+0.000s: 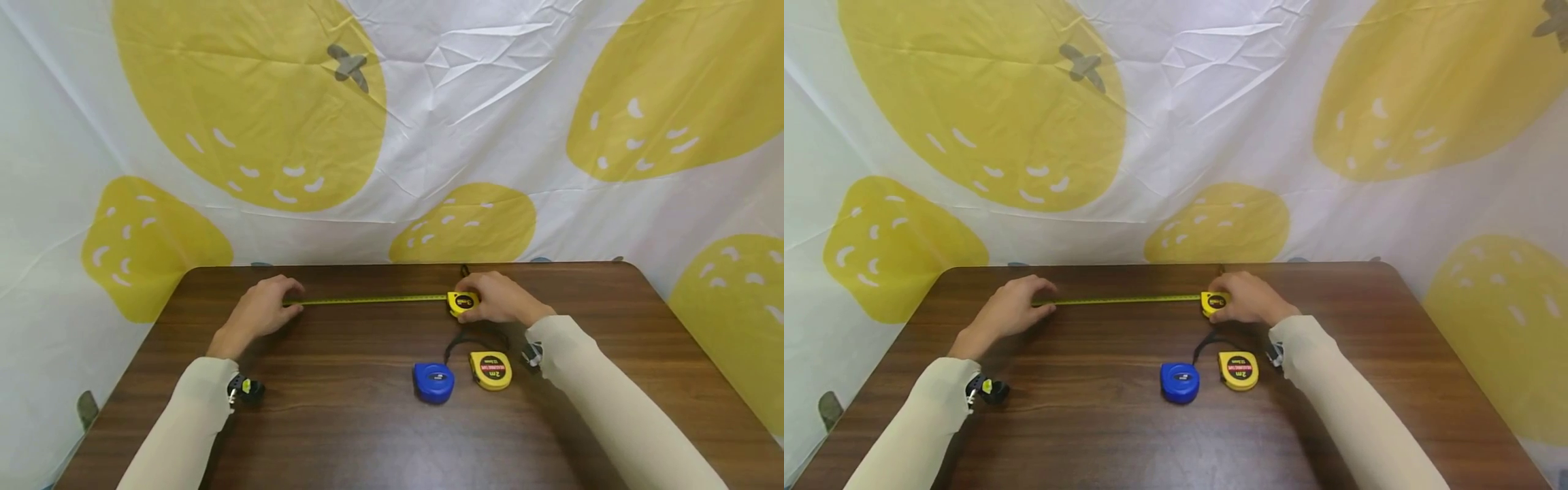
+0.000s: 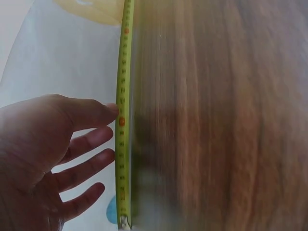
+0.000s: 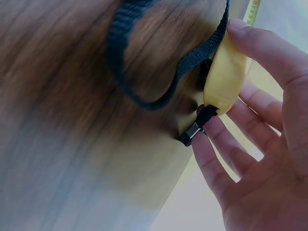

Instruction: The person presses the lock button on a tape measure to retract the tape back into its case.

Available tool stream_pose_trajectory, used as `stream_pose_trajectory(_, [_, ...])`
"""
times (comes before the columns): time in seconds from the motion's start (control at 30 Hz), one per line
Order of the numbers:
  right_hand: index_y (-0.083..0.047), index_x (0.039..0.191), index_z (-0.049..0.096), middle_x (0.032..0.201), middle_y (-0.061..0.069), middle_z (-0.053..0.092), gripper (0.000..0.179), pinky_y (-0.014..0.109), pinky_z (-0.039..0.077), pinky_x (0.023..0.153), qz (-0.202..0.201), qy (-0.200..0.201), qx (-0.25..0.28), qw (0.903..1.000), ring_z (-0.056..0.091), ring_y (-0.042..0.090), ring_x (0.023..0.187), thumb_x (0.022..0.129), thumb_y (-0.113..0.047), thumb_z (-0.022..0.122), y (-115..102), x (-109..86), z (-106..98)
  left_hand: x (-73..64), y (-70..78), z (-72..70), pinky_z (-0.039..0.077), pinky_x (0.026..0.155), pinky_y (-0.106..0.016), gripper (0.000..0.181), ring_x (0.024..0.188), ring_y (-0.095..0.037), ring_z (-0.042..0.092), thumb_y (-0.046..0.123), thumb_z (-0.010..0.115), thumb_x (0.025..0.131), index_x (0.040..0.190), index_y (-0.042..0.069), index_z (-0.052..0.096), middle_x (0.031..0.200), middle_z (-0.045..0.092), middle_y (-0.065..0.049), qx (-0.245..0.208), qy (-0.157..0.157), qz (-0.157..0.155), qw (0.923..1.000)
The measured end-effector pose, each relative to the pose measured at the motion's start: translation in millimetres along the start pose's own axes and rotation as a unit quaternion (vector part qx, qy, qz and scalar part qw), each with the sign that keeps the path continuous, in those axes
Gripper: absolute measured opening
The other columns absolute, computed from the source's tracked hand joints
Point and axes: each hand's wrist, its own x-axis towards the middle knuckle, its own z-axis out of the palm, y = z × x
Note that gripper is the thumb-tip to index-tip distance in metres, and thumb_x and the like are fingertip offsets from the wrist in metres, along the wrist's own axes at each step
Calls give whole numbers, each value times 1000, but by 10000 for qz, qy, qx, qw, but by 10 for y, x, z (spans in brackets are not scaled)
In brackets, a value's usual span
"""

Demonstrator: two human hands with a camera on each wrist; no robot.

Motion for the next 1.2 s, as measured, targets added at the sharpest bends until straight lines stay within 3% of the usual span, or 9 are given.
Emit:
stream_pose_trajectory(0.63, [1, 135, 73, 135, 19, 72, 57, 59, 53, 105, 86, 53, 117, 9999, 67, 42, 125, 91, -29, 93, 243, -258, -53, -206, -167, -84, 56, 94, -64, 24, 115, -44, 71, 13, 82, 100, 121, 4, 79, 124, 76, -16, -57, -235, -325, 9992])
stream_pose_trajectory(1.2, [1, 136, 71, 135, 20, 72, 59, 61, 54, 103, 184, 27, 152, 9997, 67, 44, 125, 92, -32, 93, 444, -536, -118, -208, -157, -55, 57, 91, -63, 12, 110, -40, 72, 10, 81, 99, 110, 8, 81, 116, 76, -11, 21, -114, -196, 9997])
